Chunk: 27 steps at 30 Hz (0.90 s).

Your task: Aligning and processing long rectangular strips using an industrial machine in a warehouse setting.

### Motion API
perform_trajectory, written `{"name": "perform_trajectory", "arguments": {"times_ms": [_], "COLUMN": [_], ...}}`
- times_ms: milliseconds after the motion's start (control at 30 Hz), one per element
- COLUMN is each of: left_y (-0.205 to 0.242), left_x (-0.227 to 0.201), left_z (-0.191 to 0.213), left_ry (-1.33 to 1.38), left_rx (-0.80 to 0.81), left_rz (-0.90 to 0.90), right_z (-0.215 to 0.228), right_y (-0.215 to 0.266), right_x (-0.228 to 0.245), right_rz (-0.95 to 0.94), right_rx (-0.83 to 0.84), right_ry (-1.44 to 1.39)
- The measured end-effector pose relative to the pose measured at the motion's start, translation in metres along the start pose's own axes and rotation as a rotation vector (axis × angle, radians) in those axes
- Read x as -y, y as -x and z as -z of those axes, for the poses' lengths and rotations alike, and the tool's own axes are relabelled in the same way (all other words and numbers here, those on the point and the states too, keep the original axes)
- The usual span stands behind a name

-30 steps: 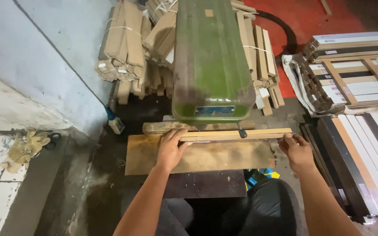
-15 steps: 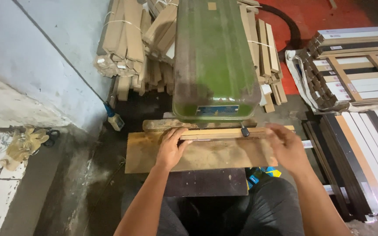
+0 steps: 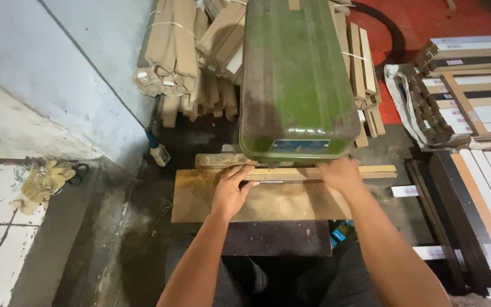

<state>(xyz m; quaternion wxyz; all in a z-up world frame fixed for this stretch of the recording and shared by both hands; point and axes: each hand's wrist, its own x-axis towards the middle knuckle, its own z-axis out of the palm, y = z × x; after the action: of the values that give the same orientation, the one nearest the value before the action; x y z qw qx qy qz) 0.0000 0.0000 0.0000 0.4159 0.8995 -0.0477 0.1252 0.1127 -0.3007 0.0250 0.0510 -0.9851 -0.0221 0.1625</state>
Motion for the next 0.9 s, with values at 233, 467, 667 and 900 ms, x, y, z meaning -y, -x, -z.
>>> {"name": "perform_trajectory", "arguments": {"times_ms": [233,467,667,900], "left_y": [-0.001,0.002,0.009,0.010], "left_x": [0.002,-0.014,-0.022,0.008], "left_z": [0.002,0.009,0.003,-0.019], "left_ry": [-0.052,-0.038,-0.101,-0.177], "left_rx": [-0.003,0.078,0.011,-0.261], "left_rz": [-0.015,0.103,0.090,0.044], "right_z": [0.014,0.074,0.072,0.006], "right_y": [0.005,0.067,0.108,0.078], "right_x": [0.006,0.007,-0.018,-0.028], "right_rz": [0.061,0.098,0.217,0.127], "right_rx": [0.044,0.100,0.079,0.000], "right_ry": [-0.089,-0.430,-0.938,-0.762]}}
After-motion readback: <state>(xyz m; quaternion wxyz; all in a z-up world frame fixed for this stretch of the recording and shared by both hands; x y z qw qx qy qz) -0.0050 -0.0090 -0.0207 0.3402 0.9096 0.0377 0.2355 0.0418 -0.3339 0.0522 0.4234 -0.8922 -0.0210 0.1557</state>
